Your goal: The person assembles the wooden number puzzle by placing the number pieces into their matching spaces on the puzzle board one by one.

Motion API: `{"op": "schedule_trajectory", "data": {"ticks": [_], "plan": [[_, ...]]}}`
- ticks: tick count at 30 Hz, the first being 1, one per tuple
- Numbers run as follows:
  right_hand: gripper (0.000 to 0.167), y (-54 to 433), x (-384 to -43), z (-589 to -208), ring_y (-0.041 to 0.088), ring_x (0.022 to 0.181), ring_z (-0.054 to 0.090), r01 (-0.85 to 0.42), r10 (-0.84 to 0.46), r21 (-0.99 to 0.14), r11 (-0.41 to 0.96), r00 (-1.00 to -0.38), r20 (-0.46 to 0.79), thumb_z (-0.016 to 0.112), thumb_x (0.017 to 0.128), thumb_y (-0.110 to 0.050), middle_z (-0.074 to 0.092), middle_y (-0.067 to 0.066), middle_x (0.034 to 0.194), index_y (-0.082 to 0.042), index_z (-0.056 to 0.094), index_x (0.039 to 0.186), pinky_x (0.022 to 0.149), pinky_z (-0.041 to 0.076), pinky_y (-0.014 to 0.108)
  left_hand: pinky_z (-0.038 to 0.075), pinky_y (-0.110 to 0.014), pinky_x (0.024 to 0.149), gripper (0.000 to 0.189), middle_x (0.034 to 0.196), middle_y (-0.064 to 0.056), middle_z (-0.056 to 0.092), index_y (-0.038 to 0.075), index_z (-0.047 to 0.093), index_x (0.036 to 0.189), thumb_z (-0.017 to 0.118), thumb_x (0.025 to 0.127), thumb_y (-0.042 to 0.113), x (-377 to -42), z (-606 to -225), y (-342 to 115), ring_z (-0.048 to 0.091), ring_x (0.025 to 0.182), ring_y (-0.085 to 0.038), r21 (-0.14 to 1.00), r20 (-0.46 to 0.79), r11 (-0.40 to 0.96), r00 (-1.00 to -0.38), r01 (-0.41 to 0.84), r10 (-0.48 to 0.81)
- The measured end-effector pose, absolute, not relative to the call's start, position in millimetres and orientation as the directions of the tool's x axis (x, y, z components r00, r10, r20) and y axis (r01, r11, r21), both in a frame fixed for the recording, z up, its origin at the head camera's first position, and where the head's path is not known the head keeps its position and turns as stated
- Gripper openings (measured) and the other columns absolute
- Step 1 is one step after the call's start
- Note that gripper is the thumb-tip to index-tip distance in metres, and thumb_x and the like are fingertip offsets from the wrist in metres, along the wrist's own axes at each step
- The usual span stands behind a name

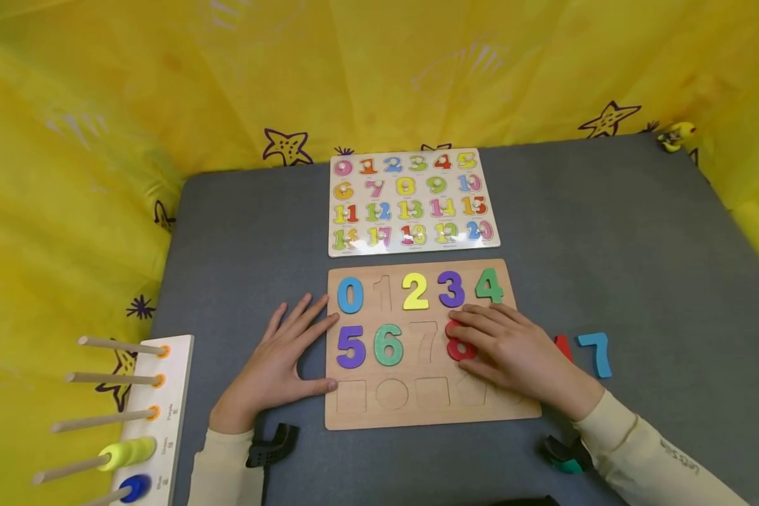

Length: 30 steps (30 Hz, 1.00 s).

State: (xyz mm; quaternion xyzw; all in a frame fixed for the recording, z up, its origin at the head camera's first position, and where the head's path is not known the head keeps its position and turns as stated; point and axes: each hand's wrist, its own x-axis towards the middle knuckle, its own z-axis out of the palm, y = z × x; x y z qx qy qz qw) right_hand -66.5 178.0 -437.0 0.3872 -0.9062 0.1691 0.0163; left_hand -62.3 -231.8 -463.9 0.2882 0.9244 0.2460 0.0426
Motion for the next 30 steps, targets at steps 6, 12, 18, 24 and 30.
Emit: {"op": "schedule_trajectory", "data": {"ticks": [6,12,18,24,30], "plan": [[0.058,179,-63,-436,0.027,0.139,0.045,-0.705,-0.7,-0.282,0.651,-0.701,0.134,0.078,0.087,-0.043,0.056,0.002,0.146,-0.018,0.065,0.138,0.114,0.031,0.057,0.001,-0.06,0.12,0.103,0.167,-0.004,0.023,0.02,0.043,0.156,0.081,0.072,0.066,-61,-464,-232,0.013,0.154,-0.032,0.482,0.071,0.707,-0.828,0.517,0.557],[0.064,182,-55,-437,0.028,0.144,0.038,-0.707,-0.707,-0.25,0.662,-0.699,0.105,0.071,0.092,-0.047,0.049,0.002,0.153,-0.018,0.056,0.148,0.116,0.028,0.056,0.001,-0.061,0.119,0.103,0.167,-0.005,0.023,0.019,0.043,0.156,0.082,0.072,0.065,-61,-463,-232,0.013,0.154,-0.033,0.486,0.077,0.704,-0.828,0.518,0.556],[0.07,199,-52,-425,0.026,0.146,0.036,-0.685,-0.682,-0.282,0.672,-0.721,0.127,0.076,0.089,-0.044,0.045,0.001,0.156,-0.02,0.053,0.15,0.12,0.025,0.048,0.001,-0.061,0.119,0.103,0.167,-0.005,0.023,0.02,0.043,0.156,0.081,0.072,0.065,-61,-462,-233,0.013,0.154,-0.033,0.483,0.071,0.707,-0.828,0.517,0.556],[0.067,251,-44,-408,0.026,0.14,0.044,-0.632,-0.607,-0.325,0.704,-0.772,0.188,0.079,0.086,-0.047,0.052,0.001,0.15,-0.016,0.06,0.143,0.12,0.016,0.024,0.001,-0.06,0.119,0.103,0.167,-0.006,0.023,0.02,0.043,0.156,0.082,0.072,0.065,-62,-463,-232,0.013,0.154,-0.033,0.483,0.075,0.702,-0.824,0.523,0.562],[0.066,301,-24,-416,0.025,0.137,0.046,-0.614,-0.58,-0.354,0.705,-0.787,0.211,0.061,0.094,-0.062,0.057,0.006,0.144,-0.013,0.064,0.138,0.119,0.018,0.022,0.002,-0.06,0.119,0.103,0.167,-0.007,0.025,0.019,0.043,0.156,0.082,0.072,0.064,-62,-463,-232,0.015,0.153,-0.034,0.487,0.085,0.697,-0.823,0.526,0.561]]}}
